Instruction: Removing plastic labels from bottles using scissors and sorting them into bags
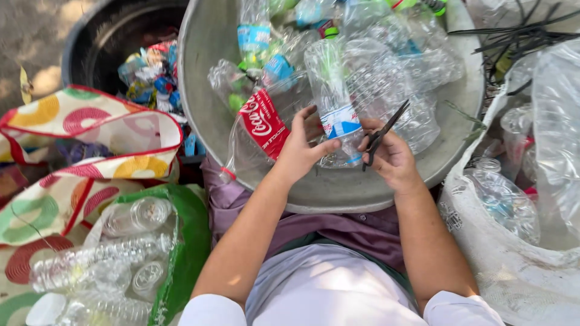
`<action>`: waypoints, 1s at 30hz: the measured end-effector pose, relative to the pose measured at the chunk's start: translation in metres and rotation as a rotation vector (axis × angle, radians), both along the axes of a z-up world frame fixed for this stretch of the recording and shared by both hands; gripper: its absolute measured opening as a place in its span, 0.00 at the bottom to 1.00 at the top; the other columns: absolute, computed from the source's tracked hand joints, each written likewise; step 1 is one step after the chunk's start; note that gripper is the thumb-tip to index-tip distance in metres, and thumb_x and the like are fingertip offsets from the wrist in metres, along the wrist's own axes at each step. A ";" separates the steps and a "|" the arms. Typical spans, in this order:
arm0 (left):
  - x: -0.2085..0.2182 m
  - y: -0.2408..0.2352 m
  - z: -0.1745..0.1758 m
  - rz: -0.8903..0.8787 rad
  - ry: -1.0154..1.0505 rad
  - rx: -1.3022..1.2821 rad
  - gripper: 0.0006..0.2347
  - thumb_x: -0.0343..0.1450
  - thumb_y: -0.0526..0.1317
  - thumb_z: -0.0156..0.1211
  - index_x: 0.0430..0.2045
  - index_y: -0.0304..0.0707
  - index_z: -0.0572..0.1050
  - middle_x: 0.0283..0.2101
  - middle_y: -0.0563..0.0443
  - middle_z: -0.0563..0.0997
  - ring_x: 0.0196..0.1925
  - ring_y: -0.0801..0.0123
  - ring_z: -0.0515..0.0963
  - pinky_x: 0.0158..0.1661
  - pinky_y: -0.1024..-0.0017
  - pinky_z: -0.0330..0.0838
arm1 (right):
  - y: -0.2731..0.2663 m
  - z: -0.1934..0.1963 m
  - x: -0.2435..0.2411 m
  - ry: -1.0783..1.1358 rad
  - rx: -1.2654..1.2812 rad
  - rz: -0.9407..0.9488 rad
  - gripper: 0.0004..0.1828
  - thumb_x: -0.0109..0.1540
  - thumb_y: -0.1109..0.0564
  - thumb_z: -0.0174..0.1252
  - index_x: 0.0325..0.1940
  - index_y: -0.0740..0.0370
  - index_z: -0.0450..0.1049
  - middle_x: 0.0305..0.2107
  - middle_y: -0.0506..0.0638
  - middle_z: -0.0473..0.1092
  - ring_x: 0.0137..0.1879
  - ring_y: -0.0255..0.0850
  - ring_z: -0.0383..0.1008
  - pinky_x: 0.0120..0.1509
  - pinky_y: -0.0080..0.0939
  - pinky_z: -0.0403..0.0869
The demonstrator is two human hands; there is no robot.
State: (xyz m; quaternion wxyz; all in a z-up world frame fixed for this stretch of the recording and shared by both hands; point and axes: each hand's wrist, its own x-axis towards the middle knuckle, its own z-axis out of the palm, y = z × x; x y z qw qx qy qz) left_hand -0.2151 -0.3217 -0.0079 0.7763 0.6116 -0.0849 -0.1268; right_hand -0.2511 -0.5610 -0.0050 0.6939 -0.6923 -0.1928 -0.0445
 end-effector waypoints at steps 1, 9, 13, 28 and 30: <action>0.000 0.000 0.000 0.010 0.012 -0.003 0.44 0.66 0.43 0.79 0.73 0.33 0.50 0.64 0.27 0.69 0.68 0.30 0.72 0.63 0.30 0.64 | -0.004 -0.002 0.000 0.012 -0.003 0.010 0.15 0.62 0.54 0.70 0.42 0.68 0.75 0.61 0.58 0.65 0.64 0.39 0.67 0.65 0.39 0.71; 0.002 0.004 -0.002 0.153 -0.100 -0.218 0.48 0.66 0.33 0.80 0.73 0.41 0.42 0.54 0.37 0.65 0.54 0.44 0.80 0.50 0.58 0.83 | 0.016 0.024 0.007 -0.076 -0.152 0.075 0.20 0.62 0.57 0.70 0.54 0.68 0.75 0.68 0.61 0.58 0.63 0.39 0.69 0.65 0.37 0.73; 0.004 0.011 -0.001 0.220 -0.095 -0.165 0.48 0.64 0.33 0.81 0.72 0.38 0.45 0.56 0.39 0.63 0.56 0.47 0.78 0.53 0.59 0.82 | 0.011 0.010 0.017 -0.161 -0.205 -0.006 0.24 0.58 0.55 0.75 0.53 0.71 0.77 0.60 0.64 0.62 0.56 0.42 0.72 0.57 0.34 0.75; 0.013 0.033 -0.042 0.411 -0.319 -0.113 0.35 0.71 0.29 0.78 0.70 0.47 0.61 0.58 0.54 0.74 0.60 0.69 0.79 0.61 0.67 0.81 | 0.018 0.033 -0.001 0.075 -0.519 0.160 0.23 0.52 0.46 0.80 0.36 0.62 0.77 0.29 0.55 0.76 0.31 0.48 0.77 0.38 0.48 0.73; 0.013 0.037 -0.045 0.408 -0.354 -0.108 0.34 0.71 0.32 0.77 0.70 0.44 0.61 0.55 0.52 0.76 0.57 0.70 0.81 0.59 0.68 0.80 | 0.019 0.039 -0.001 0.215 -0.636 0.277 0.23 0.55 0.40 0.76 0.36 0.59 0.78 0.29 0.54 0.77 0.34 0.48 0.79 0.40 0.48 0.73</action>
